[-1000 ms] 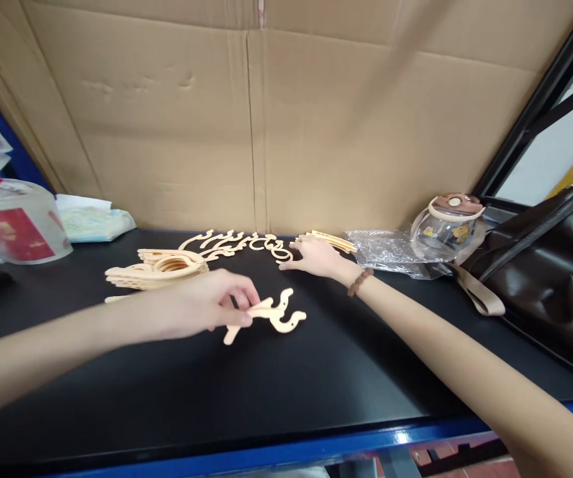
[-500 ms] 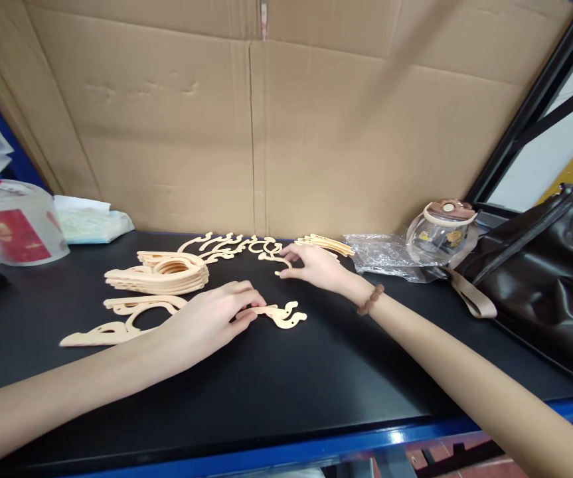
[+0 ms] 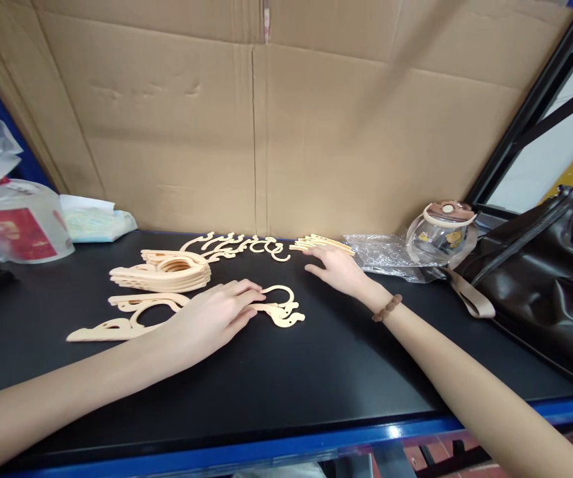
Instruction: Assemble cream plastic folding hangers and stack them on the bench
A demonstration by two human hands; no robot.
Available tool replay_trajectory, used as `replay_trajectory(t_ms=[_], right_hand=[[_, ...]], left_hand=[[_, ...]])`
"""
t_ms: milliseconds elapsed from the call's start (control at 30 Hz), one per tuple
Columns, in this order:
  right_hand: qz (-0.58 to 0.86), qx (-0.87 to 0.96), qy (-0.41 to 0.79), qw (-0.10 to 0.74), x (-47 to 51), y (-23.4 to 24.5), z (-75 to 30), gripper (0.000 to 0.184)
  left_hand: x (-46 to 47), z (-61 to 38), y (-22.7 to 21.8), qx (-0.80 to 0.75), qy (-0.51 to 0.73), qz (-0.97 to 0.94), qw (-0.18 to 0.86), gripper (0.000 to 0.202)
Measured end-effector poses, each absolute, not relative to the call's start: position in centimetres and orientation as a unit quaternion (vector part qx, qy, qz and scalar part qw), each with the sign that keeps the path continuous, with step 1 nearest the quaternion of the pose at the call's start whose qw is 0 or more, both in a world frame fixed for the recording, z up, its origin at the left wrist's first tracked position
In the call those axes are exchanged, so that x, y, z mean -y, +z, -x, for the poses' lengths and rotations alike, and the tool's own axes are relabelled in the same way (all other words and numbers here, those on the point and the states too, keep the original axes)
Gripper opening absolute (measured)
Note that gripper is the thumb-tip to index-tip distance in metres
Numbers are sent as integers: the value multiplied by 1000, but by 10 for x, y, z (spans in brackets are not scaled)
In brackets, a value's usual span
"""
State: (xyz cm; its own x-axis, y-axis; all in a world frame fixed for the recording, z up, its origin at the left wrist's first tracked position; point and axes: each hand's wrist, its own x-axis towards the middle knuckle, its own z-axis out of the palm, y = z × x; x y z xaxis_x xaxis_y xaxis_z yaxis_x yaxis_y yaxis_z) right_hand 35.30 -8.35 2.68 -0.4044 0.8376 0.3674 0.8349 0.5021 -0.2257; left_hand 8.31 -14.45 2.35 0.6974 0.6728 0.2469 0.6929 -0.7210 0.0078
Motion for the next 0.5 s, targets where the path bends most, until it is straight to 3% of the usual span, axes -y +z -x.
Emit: replay_trajectory(t_ms=[100, 233, 500], right_hand=[[528, 828, -35, 185, 76, 20, -364, 43], [550, 818, -38, 166, 72, 19, -370, 35], [599, 780, -65, 168, 71, 24, -374, 24]], left_hand=[[147, -85, 27, 362, -116, 924, 44, 28], [150, -86, 30, 358, -116, 925, 44, 26], [142, -86, 43, 357, -122, 922, 83, 41]])
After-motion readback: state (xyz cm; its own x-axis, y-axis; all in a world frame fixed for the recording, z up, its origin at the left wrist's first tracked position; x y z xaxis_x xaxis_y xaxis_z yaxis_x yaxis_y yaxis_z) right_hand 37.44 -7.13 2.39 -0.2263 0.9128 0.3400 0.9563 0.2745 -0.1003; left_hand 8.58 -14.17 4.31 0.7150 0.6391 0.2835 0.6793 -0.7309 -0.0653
